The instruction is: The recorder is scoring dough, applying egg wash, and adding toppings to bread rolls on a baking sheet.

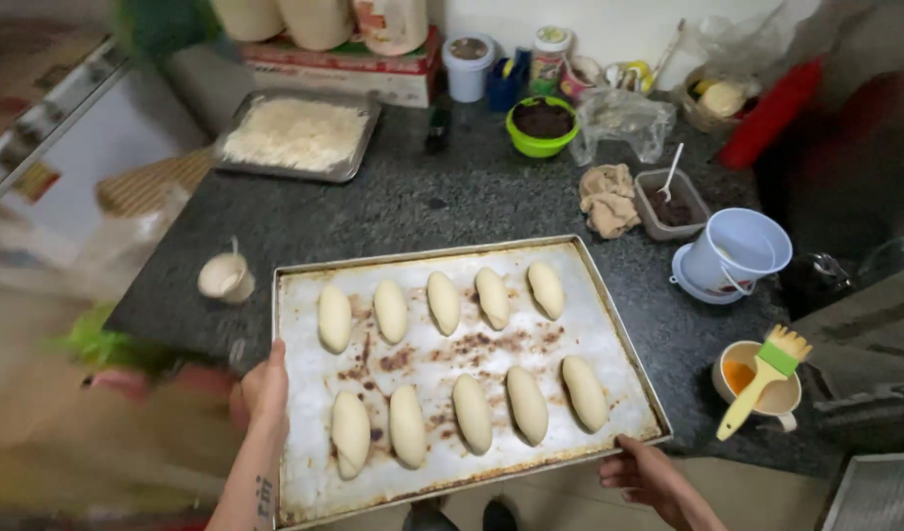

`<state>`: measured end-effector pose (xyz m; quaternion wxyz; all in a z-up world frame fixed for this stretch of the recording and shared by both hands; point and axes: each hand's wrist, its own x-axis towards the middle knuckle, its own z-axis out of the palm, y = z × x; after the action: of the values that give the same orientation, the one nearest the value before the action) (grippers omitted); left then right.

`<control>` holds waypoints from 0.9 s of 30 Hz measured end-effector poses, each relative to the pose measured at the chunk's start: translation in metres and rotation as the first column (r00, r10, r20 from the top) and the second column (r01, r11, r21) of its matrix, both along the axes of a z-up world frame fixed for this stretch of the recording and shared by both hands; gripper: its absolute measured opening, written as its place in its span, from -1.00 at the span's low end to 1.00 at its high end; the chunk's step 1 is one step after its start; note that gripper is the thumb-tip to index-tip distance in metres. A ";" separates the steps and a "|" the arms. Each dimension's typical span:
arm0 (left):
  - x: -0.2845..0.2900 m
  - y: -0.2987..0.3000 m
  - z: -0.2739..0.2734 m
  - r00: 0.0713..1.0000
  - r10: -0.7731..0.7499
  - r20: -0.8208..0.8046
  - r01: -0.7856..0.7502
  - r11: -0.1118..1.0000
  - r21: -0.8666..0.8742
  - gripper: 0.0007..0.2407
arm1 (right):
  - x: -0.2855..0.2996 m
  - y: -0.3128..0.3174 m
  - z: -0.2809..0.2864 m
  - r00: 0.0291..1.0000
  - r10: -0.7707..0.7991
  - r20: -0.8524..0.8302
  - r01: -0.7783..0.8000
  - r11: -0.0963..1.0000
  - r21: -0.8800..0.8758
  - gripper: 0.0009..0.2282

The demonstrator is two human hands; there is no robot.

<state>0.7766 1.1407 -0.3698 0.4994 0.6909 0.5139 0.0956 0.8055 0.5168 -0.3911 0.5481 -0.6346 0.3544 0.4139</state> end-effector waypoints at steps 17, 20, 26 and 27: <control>0.202 0.098 -0.121 0.925 -0.371 -0.077 0.377 0.923 0.075 -0.64 | -0.004 0.074 -0.049 0.968 -0.218 -0.125 0.206 0.973 -0.102 -0.46; 0.200 0.094 -0.124 0.932 -0.362 -0.013 0.360 0.922 0.141 -0.69 | -0.003 0.065 -0.052 0.981 -0.150 -0.122 0.129 0.978 -0.161 -0.41; 0.135 0.082 -0.050 0.901 -0.354 0.250 0.280 0.916 0.287 -0.73 | 0.070 0.105 0.035 0.978 0.184 -0.095 -0.207 0.907 -0.368 -0.34; 0.115 0.078 -0.022 0.865 -0.373 0.337 0.246 0.898 0.364 -0.75 | 0.088 0.132 0.068 0.952 0.297 -0.076 -0.302 0.864 -0.404 -0.33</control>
<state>0.8917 1.2186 -0.3913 0.4878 0.8004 0.2610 0.2310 0.8937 0.6484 -0.3231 0.3294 -0.7804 0.3339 0.4135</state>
